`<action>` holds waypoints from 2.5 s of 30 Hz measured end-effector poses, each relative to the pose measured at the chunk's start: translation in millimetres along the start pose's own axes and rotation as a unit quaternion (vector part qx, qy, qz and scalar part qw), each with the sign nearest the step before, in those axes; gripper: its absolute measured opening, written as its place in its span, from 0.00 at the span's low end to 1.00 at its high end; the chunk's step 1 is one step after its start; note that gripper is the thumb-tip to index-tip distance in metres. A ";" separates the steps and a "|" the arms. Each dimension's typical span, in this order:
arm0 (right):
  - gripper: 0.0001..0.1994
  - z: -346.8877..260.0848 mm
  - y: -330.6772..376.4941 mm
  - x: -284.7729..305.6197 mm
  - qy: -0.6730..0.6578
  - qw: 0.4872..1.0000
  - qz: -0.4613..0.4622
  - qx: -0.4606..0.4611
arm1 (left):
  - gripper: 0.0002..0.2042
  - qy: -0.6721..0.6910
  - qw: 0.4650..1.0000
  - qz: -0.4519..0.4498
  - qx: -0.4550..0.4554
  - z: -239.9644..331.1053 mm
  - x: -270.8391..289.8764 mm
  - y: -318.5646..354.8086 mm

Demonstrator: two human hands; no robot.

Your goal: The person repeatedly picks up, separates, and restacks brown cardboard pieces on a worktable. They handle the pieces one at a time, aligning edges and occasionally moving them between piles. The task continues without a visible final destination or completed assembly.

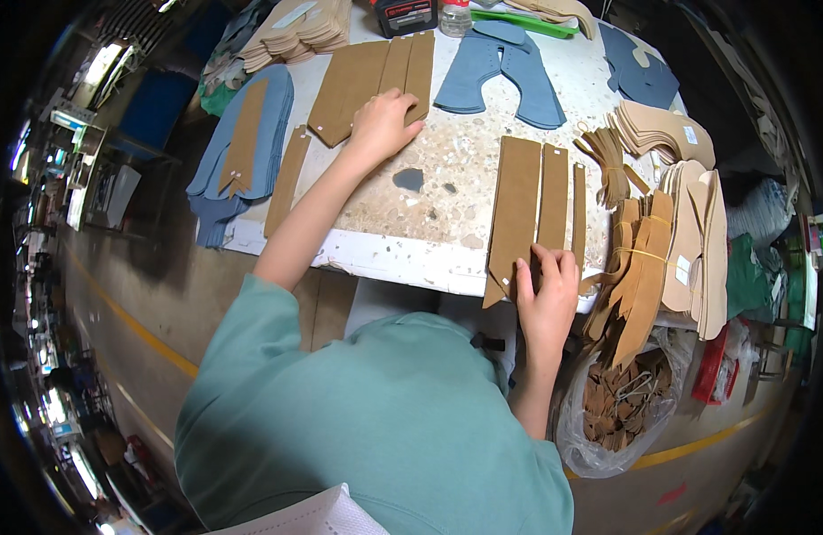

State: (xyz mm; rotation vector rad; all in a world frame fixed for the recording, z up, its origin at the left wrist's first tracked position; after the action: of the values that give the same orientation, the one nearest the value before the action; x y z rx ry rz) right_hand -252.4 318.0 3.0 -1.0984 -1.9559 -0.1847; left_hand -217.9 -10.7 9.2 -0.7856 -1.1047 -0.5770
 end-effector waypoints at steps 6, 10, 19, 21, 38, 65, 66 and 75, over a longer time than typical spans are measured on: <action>0.12 -5.3 -1.9 10.8 -0.071 0.997 0.013 0.001 | 0.10 0.084 0.996 0.001 0.018 -14.9 -3.1 -11.5; 0.12 -17.6 -12.0 7.5 -0.142 0.989 0.033 0.022 | 0.08 0.109 0.993 0.038 -0.019 -10.8 17.7 -2.6; 0.14 -25.8 -44.2 -61.5 -0.331 0.937 -0.099 -0.055 | 0.07 0.262 0.909 -0.261 -0.192 48.0 51.7 100.6; 0.13 -26.3 -46.1 -67.7 -0.261 0.960 -0.099 -0.006 | 0.07 0.283 0.912 -0.267 -0.128 35.6 50.7 92.7; 0.10 -27.2 -41.9 -66.6 -0.200 0.978 -0.057 0.024 | 0.13 -0.028 0.989 -0.059 0.131 -26.0 12.6 8.2; 0.17 -28.9 -10.1 -43.0 -0.234 0.966 -0.108 -0.035 | 0.25 0.285 0.954 -0.087 -0.029 8.5 43.0 172.3; 0.18 -29.6 -10.1 -44.4 -0.233 0.966 -0.107 -0.035 | 0.27 0.241 0.965 -0.093 -0.045 5.2 40.0 171.5; 0.16 -38.9 -19.1 -43.6 -0.151 0.986 -0.070 0.032 | 0.35 0.135 0.976 -0.131 -0.112 10.4 17.5 167.3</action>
State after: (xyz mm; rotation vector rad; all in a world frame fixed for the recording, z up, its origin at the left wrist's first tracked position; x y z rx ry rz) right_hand -232.6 259.9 -0.3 -0.9926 -2.2947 -0.0310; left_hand -91.9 98.2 -16.4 -0.7327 -0.9046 -1.0144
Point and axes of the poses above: each hand's wrist, its own y-axis away from the middle knuckle, its own x-axis out of the back of the hand, z = x × y, the point moved 3 cm from there along -y, towards the middle knuckle, and after that the axes turned 7 degrees about x, right-handed, at the moved point
